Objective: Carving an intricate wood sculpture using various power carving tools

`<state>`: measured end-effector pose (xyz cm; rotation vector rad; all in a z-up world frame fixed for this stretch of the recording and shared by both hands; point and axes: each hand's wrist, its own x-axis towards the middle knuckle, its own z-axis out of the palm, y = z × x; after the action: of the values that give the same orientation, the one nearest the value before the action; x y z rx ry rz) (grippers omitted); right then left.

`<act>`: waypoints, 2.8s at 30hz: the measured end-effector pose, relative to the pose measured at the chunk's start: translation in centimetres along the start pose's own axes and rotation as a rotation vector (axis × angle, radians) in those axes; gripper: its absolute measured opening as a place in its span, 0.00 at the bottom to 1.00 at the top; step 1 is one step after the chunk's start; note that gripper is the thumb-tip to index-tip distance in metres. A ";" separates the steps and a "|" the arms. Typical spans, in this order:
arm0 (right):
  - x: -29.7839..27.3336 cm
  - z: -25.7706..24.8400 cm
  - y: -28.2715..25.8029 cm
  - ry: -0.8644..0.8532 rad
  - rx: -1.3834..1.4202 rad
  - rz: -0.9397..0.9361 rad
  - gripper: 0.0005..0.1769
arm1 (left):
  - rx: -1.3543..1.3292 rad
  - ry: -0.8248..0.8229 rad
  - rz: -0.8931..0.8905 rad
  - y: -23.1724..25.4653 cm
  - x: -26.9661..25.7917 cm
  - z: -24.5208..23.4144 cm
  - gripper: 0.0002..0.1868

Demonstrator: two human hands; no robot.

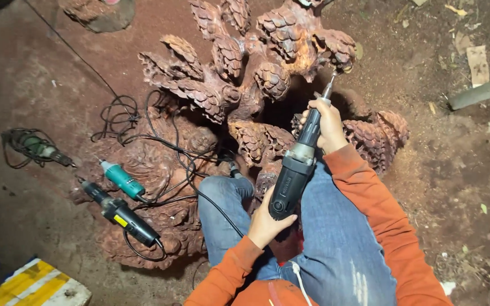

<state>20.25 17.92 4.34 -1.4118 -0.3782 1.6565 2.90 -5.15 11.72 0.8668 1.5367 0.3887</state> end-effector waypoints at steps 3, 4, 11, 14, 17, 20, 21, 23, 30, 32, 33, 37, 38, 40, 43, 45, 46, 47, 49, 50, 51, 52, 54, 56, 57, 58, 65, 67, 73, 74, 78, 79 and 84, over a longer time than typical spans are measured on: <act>0.0 0.0 -0.5 0.024 0.000 -0.012 0.13 | -0.008 0.005 0.010 -0.4 0.5 0.5 0.52; 0.3 -0.3 -0.5 0.025 -0.007 -0.007 0.13 | -0.015 0.004 0.005 -0.4 0.7 0.4 0.52; 0.0 -0.2 -1.8 0.020 -0.003 0.017 0.12 | 0.027 -0.032 -0.022 0.6 1.0 -0.1 0.50; 1.0 -0.7 -2.0 0.011 0.002 0.046 0.13 | 0.039 -0.041 -0.033 0.9 1.1 0.0 0.51; 1.8 -1.2 -1.9 -0.013 0.010 0.080 0.12 | 0.046 -0.055 -0.050 1.4 1.0 0.0 0.50; 1.5 -1.4 -2.0 -0.030 0.011 0.093 0.12 | 0.055 -0.066 -0.071 1.5 0.7 0.2 0.50; 1.3 -1.4 -2.1 -0.033 0.008 0.090 0.12 | 0.064 -0.070 -0.081 1.4 0.6 0.4 0.50; 1.1 -1.5 -1.8 -0.035 0.012 0.088 0.11 | 0.063 -0.073 -0.074 0.9 0.5 0.3 0.50; -1.3 -1.0 -1.6 -0.004 0.023 0.052 0.11 | 0.037 -0.070 -0.040 -0.3 0.3 0.3 0.50; -0.4 -1.0 -1.4 -0.011 0.021 0.039 0.11 | 0.027 -0.067 -0.043 0.3 0.3 0.2 0.50; 0.0 -1.1 -1.3 -0.020 0.014 0.027 0.11 | 0.013 -0.062 -0.047 0.6 0.3 0.2 0.50; 0.6 -1.2 -1.7 -0.013 0.028 0.026 0.11 | 0.049 -0.051 -0.024 0.4 1.1 0.2 0.50; 0.6 -0.9 -1.8 -0.017 0.030 0.031 0.11 | 0.050 -0.051 -0.029 0.5 1.1 0.2 0.50; 0.9 -1.0 -1.6 -0.015 0.038 0.035 0.12 | 0.057 -0.057 -0.034 0.5 1.2 0.2 0.50; 1.9 -1.3 -1.2 -0.018 0.014 0.018 0.12 | 0.057 -0.046 -0.038 0.3 1.7 0.1 0.50; 2.0 -1.4 -1.4 -0.005 0.028 0.028 0.12 | 0.066 -0.048 -0.028 0.0 2.1 0.1 0.50; 1.7 -1.1 -1.5 -0.005 0.027 0.028 0.12 | 0.065 -0.048 -0.028 0.1 2.0 0.0 0.50; 1.4 -0.8 -1.7 -0.004 0.028 0.023 0.12 | 0.058 -0.052 -0.030 0.1 2.1 -0.1 0.50; 1.4 -0.8 -1.6 -0.001 0.028 0.016 0.12 | 0.050 -0.058 -0.030 0.0 2.1 0.0 0.50; 1.8 -1.0 -1.3 -0.003 0.022 0.012 0.12 | 0.045 -0.051 -0.028 -0.2 2.2 0.1 0.50; 2.1 -1.3 -0.9 -0.006 0.015 0.012 0.12 | 0.040 -0.043 -0.029 -0.5 2.2 0.2 0.50; 1.9 -0.9 -1.1 -0.006 0.014 0.013 0.12 | 0.038 -0.043 -0.030 -0.3 2.1 0.3 0.50; 1.4 -0.1 -1.4 -0.008 -0.052 0.004 0.12 | -0.019 -0.027 -0.032 0.0 1.9 0.5 0.50; 1.9 -0.2 -1.5 -0.006 -0.063 -0.003 0.12 | -0.011 -0.030 -0.031 0.2 2.0 0.4 0.50; 2.1 -0.4 -1.5 0.000 -0.078 -0.008 0.12 | -0.008 -0.037 -0.032 0.3 2.0 0.5 0.50; 2.3 -0.5 -1.6 -0.002 -0.081 -0.007 0.12 | -0.010 -0.036 -0.033 0.6 1.9 0.5 0.50; 2.7 -0.7 -2.0 0.028 -0.108 -0.025 0.13 | -0.043 -0.044 -0.044 0.8 2.6 1.4 0.49; 2.5 -0.5 -1.9 0.032 -0.113 -0.025 0.12 | -0.033 -0.034 -0.050 0.2 2.8 1.6 0.49; 2.7 -0.3 -1.8 0.040 -0.105 -0.026 0.12 | -0.055 -0.020 -0.032 0.2 3.1 1.5 0.49; 2.7 -0.3 -1.8 0.038 -0.101 -0.025 0.12 | -0.052 -0.015 -0.033 0.1 3.1 1.6 0.50; 2.5 -0.1 -1.2 0.037 -0.084 -0.027 0.12 | -0.068 -0.015 -0.021 -0.2 3.0 1.1 0.51; 2.5 -0.2 -1.1 0.037 -0.083 -0.027 0.12 | -0.067 -0.015 -0.021 -0.4 3.0 1.3 0.51; 2.2 -0.4 -0.2 0.046 -0.081 -0.017 0.12 | -0.087 -0.022 -0.028 -1.1 3.0 1.8 0.51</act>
<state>20.84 19.61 2.92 -1.5005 -0.4340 1.6081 4.47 -4.21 8.54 0.7790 1.4990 0.4214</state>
